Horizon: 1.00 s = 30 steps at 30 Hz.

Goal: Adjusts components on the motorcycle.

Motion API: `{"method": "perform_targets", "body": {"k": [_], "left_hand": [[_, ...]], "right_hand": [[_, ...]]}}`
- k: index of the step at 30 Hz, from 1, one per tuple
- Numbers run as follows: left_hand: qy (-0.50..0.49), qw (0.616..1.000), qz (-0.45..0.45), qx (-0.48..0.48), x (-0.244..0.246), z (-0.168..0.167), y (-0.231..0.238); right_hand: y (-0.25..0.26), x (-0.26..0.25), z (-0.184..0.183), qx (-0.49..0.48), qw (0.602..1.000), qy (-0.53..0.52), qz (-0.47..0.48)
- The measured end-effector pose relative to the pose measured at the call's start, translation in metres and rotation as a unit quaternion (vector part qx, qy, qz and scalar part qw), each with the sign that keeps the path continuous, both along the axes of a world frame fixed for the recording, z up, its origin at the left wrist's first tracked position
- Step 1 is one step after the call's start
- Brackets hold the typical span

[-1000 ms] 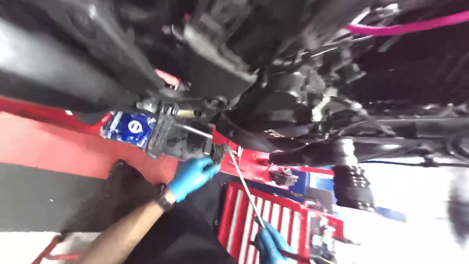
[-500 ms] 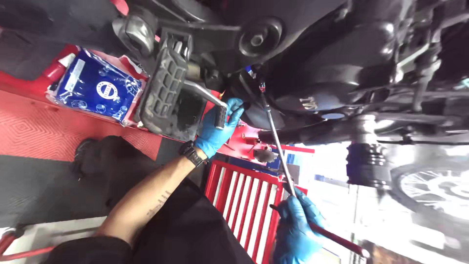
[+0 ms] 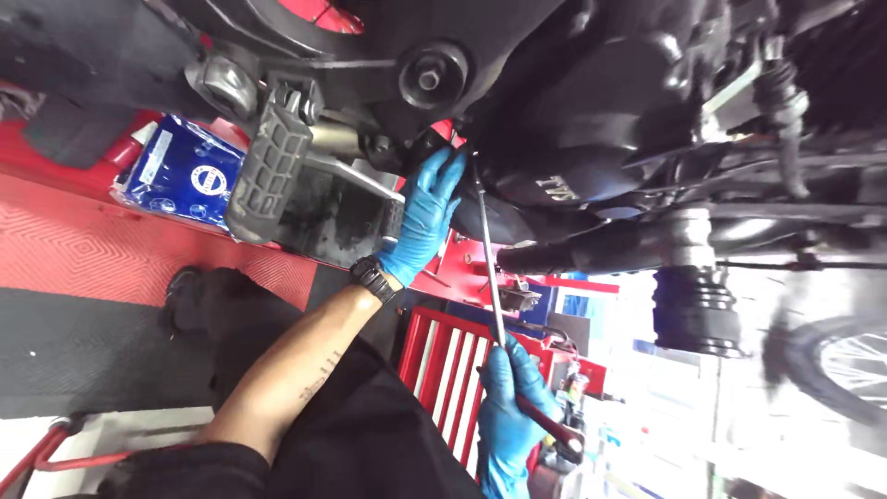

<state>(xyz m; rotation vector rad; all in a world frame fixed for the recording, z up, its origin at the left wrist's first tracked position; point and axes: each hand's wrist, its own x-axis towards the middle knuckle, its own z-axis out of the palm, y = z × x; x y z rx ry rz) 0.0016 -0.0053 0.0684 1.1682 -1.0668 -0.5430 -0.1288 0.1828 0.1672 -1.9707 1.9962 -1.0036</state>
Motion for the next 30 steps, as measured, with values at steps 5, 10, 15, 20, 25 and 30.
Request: {"method": "perform_targets", "body": {"k": [5,10,15,20,25,30], "left_hand": [[-0.067,0.996,-0.012,0.056,0.003,0.005,-0.006],[-0.127,0.982,-0.032,0.134,0.008,0.020,0.001],[-0.106,0.981,-0.052,0.154,0.017,0.040,-0.005],[-0.100,0.970,-0.046,0.216,0.016,0.046,-0.022],[-0.107,0.946,-0.084,0.295,0.020,0.063,-0.024],[-0.123,0.913,-0.078,0.382,0.023,0.082,-0.026]], "right_hand": [[0.002,-0.014,-0.021,0.006,0.995,-0.097,0.015],[0.011,-0.009,0.007,0.033,0.994,-0.086,-0.057],[-0.001,-0.037,0.016,0.059,0.976,-0.211,0.010],[-0.016,-0.026,0.039,0.111,0.943,-0.311,-0.032],[-0.017,-0.032,0.027,0.140,0.906,-0.400,-0.015],[-0.024,-0.023,0.023,0.153,0.894,-0.420,-0.022]]}}
